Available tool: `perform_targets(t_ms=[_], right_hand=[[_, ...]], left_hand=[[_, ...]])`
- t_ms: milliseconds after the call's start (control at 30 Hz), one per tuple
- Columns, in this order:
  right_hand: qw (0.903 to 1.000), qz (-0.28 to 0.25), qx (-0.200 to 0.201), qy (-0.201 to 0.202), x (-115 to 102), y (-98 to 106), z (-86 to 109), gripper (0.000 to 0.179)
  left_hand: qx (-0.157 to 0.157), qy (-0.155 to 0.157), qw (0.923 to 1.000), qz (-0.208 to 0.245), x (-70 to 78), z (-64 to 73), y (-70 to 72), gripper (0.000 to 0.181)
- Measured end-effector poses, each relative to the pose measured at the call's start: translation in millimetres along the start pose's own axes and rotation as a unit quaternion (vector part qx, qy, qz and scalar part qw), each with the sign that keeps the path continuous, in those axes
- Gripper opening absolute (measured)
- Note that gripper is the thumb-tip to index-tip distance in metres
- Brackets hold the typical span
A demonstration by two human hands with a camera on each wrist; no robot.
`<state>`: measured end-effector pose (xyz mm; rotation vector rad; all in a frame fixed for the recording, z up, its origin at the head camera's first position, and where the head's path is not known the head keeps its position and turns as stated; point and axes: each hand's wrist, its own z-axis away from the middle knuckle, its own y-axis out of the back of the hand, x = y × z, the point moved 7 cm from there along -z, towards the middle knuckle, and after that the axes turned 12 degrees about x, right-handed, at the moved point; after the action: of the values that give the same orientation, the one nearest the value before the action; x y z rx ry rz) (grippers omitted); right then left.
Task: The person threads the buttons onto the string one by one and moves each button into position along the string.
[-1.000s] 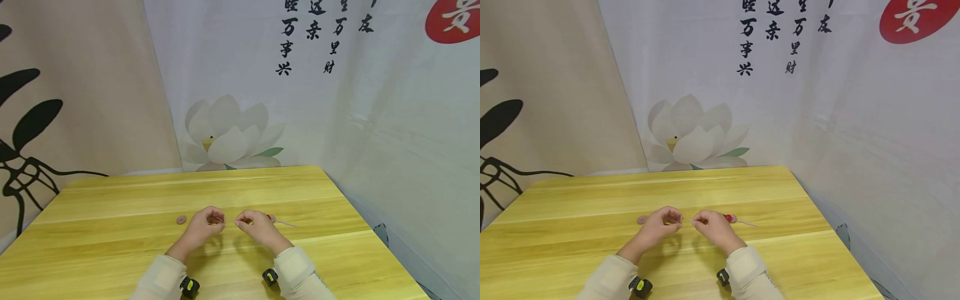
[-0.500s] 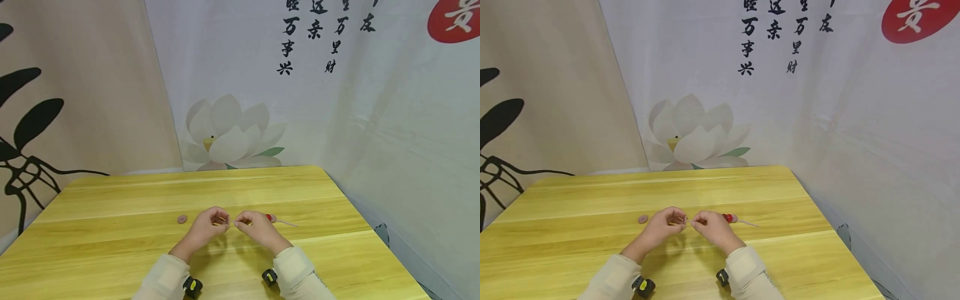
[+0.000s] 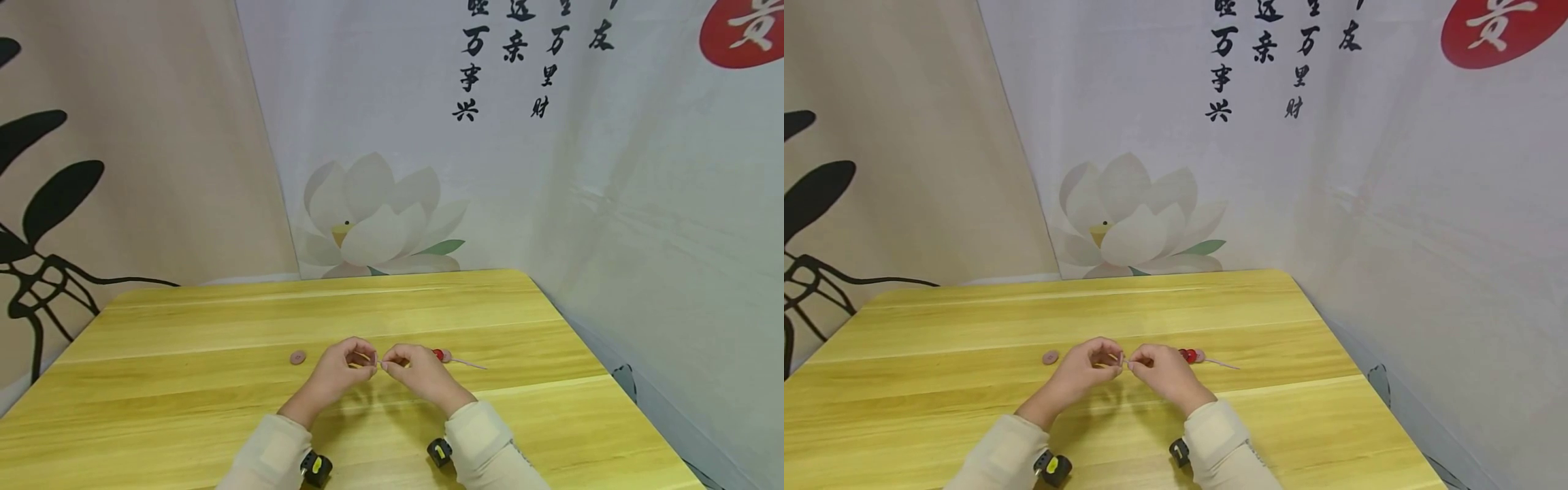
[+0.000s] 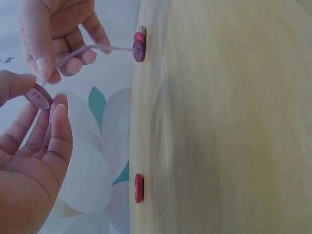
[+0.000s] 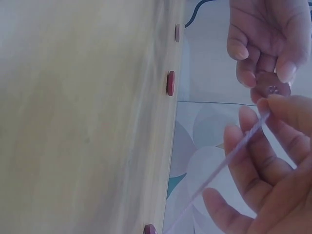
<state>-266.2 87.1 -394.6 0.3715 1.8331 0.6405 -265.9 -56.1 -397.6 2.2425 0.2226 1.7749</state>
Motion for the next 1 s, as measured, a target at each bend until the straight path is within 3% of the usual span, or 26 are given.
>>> perform_targets(t_ms=[1000], right_hand=[[1.0, -0.007, -0.002, -0.004, 2.6, 0.1, 0.7, 0.013]], left_hand=[[-0.005, 0.004, 0.9999, 0.012, -0.3, 0.1, -6.1, 0.017]])
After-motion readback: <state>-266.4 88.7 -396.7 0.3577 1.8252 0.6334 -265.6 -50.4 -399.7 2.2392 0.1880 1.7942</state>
